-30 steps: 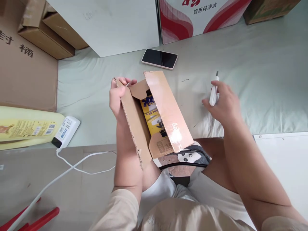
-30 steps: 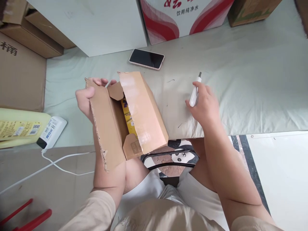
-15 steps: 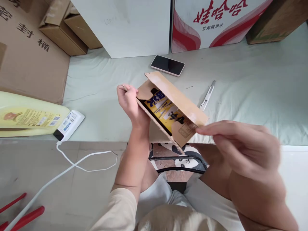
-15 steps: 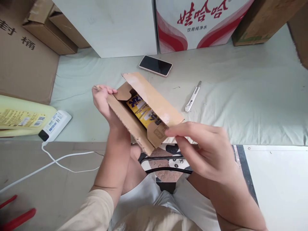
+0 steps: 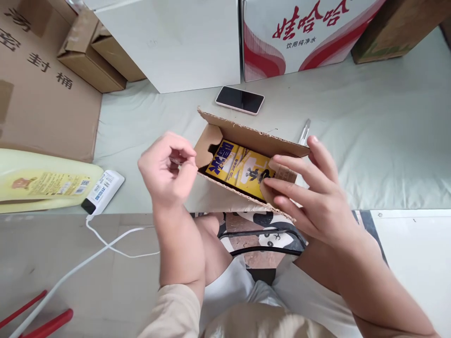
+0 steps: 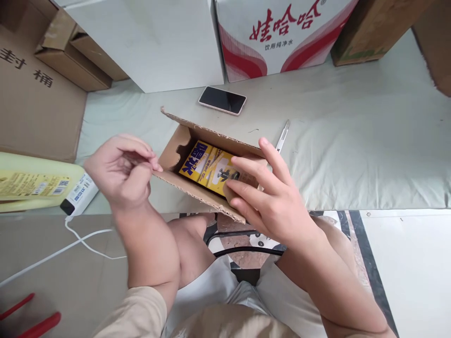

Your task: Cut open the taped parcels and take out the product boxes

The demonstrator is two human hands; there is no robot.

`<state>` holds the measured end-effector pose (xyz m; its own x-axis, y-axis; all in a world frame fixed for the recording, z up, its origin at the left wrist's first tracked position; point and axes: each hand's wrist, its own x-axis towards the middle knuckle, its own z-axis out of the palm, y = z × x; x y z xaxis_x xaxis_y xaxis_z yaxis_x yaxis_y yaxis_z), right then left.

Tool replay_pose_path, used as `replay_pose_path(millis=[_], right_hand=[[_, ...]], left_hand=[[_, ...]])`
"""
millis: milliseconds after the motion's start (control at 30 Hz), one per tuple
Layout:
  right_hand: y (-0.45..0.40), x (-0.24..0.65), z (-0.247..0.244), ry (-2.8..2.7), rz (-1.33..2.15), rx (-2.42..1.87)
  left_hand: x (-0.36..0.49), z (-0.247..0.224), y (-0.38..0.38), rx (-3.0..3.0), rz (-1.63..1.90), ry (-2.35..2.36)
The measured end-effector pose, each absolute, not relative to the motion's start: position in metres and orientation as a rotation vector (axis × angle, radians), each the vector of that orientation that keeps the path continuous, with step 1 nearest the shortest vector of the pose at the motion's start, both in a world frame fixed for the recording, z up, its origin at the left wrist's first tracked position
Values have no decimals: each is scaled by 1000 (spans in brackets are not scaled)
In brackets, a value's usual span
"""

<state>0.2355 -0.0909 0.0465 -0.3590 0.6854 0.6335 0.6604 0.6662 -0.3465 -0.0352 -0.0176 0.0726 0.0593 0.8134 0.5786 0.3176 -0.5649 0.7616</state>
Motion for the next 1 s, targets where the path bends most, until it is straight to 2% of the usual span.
replay_pose_path(millis=[133, 267, 467, 600, 833, 900, 1000], right_hand=[[-89, 232, 38, -2180, -18, -1105], [-86, 231, 26, -1844, -80, -963], [-80, 234, -3, -1557, 206, -836], [-77, 235, -6, -1585, 244, -768], [-76, 231, -7, -1551, 272, -762], [-77, 230, -7, -1557, 267, -752], [-78, 230, -6, -1573, 254, -744]], left_hand=[[-46, 101, -37, 2054, 1041, 1200], [-53, 120, -51, 2060, 678, 1255], [-51, 132, -49, 2083, 148, 1302], [-46, 147, -45, 2143, -162, 1528], [-18, 202, -53, 2120, -701, 2050], [7, 209, -54, 2196, -693, 1971], [53, 202, -50, 2267, -725, 1522]])
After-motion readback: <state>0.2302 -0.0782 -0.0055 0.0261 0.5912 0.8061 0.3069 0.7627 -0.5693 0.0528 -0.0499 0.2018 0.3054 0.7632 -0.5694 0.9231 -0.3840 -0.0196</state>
